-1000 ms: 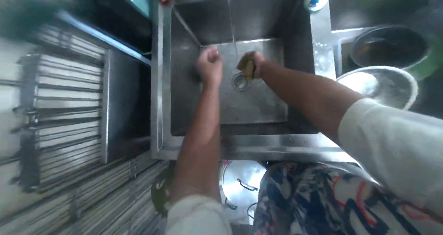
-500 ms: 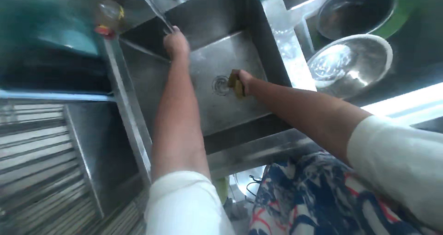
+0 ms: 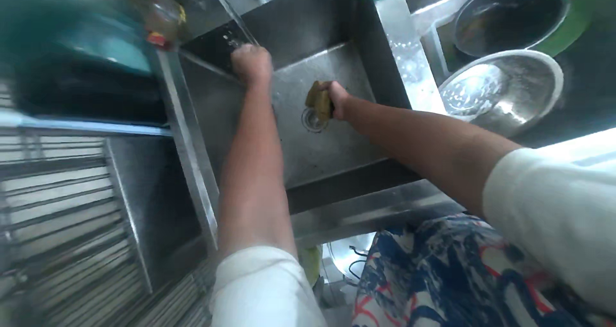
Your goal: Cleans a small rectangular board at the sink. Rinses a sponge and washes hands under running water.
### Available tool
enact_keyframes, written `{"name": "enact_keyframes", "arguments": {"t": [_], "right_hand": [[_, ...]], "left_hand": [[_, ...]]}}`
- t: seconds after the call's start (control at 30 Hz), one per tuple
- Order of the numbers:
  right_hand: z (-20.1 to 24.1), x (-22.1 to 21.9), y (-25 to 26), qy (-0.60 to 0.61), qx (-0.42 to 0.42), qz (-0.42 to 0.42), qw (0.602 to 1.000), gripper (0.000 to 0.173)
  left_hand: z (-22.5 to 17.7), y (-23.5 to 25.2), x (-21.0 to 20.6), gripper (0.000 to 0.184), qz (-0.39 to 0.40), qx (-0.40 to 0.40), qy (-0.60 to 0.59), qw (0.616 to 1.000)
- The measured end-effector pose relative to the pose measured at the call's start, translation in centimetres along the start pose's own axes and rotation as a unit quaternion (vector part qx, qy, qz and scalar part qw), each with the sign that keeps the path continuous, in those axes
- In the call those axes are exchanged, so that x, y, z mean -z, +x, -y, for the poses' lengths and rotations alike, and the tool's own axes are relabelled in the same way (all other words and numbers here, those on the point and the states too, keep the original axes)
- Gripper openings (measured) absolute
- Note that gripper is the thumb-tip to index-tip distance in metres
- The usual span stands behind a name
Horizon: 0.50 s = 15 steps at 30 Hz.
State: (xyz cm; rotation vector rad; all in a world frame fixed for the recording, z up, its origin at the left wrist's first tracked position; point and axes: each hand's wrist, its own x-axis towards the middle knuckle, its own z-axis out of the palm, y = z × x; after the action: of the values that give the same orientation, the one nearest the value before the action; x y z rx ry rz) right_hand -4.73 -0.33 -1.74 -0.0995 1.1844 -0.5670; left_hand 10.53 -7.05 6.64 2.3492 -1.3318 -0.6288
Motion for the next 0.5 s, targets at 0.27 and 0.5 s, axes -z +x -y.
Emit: {"name": "enact_keyframes", "arguments": {"t": [0.27, 0.5], "right_hand": [[3.2, -6.7, 2.6, -0.043, 0.038, 0.08, 0.995, 0.052], [3.8, -10.3, 4.2, -0.071, 0.059, 0.14, 0.986, 0.056]], "left_hand": [[5.1, -3.8, 2.4, 0.033, 0.079, -0.07, -0.099, 0.989], [11.4, -10.6, 6.0, 0.028, 0.064, -0.055, -0.06, 0.995]]}}
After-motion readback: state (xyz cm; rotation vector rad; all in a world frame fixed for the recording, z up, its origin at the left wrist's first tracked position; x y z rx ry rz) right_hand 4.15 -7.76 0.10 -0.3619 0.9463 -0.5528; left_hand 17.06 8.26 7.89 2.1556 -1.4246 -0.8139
